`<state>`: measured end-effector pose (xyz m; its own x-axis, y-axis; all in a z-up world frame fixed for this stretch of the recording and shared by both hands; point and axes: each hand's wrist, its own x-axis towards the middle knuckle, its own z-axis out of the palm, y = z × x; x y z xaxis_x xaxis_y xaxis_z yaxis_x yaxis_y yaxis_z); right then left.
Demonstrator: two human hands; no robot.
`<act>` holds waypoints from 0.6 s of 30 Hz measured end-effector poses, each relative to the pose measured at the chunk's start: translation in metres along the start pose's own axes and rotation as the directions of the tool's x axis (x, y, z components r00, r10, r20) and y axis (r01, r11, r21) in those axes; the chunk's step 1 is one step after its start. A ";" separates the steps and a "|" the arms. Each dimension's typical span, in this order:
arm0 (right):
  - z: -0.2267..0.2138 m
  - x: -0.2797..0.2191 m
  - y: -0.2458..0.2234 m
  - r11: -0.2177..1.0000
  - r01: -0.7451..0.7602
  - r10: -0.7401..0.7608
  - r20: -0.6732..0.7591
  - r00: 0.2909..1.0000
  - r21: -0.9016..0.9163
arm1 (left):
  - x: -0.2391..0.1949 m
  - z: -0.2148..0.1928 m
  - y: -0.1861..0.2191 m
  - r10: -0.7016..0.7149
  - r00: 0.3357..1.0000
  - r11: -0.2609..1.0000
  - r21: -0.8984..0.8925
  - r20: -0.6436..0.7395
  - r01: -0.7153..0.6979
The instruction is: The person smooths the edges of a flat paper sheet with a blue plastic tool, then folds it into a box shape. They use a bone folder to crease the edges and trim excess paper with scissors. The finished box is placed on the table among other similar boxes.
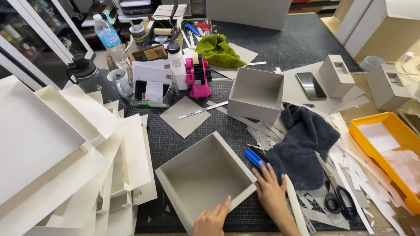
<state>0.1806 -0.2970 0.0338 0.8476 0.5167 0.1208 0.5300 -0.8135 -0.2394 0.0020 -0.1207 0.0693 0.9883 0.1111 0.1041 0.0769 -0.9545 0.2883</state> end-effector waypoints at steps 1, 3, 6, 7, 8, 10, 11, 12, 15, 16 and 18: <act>-0.006 0.001 0.001 0.994 -0.105 0.105 -0.011 0.994 -0.016 | -0.004 -0.001 -0.001 0.059 0.971 0.996 0.074 -0.233 -0.042; -0.015 0.021 0.014 0.977 -0.211 0.210 -0.044 0.977 -0.033 | 0.005 -0.003 -0.005 0.142 0.875 0.985 0.157 -0.463 -0.076; -0.014 0.021 0.043 0.959 -0.273 0.271 -0.036 0.962 -0.080 | -0.002 -0.005 -0.004 0.197 0.837 0.976 0.181 -0.511 -0.120; -0.017 0.023 0.053 0.964 -0.218 0.219 0.008 0.976 0.149 | -0.001 -0.008 -0.002 0.148 0.926 0.986 0.119 -0.347 -0.113; -0.021 0.023 0.066 0.914 -0.162 0.163 0.028 0.986 0.372 | 0.000 -0.010 0.002 0.107 0.980 0.993 0.063 -0.167 -0.098; -0.077 0.003 0.066 0.921 -0.064 0.153 -0.206 0.967 0.385 | 0.008 -0.004 0.011 0.137 0.973 0.989 0.082 -0.184 -0.124; -0.106 -0.004 0.064 0.929 0.066 0.107 -0.436 0.893 0.364 | 0.013 -0.002 0.015 0.145 0.964 0.986 0.113 -0.222 -0.123; -0.120 -0.021 0.085 0.933 0.040 0.132 -0.443 0.887 0.358 | 0.020 -0.003 0.017 0.174 0.961 0.982 0.106 -0.214 -0.154; -0.166 -0.073 0.133 0.926 -0.378 0.257 -0.699 0.668 -0.021 | 0.034 -0.005 0.029 0.188 0.982 0.982 0.017 -0.013 -0.188; -0.184 -0.084 0.139 0.824 -0.559 0.478 -0.636 0.606 0.088 | 0.036 -0.008 0.035 0.192 0.981 0.980 0.046 0.020 -0.192; -0.203 -0.102 0.160 0.656 -0.734 0.679 -0.559 0.475 0.174 | 0.041 -0.013 0.046 0.221 0.973 0.972 0.063 0.058 -0.225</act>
<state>0.1845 -0.5342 0.1788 0.7770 -0.4565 0.4335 -0.2788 -0.8669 -0.4132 0.0447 -0.1569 0.0991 0.9868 -0.1191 0.1100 -0.1390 -0.9706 0.1967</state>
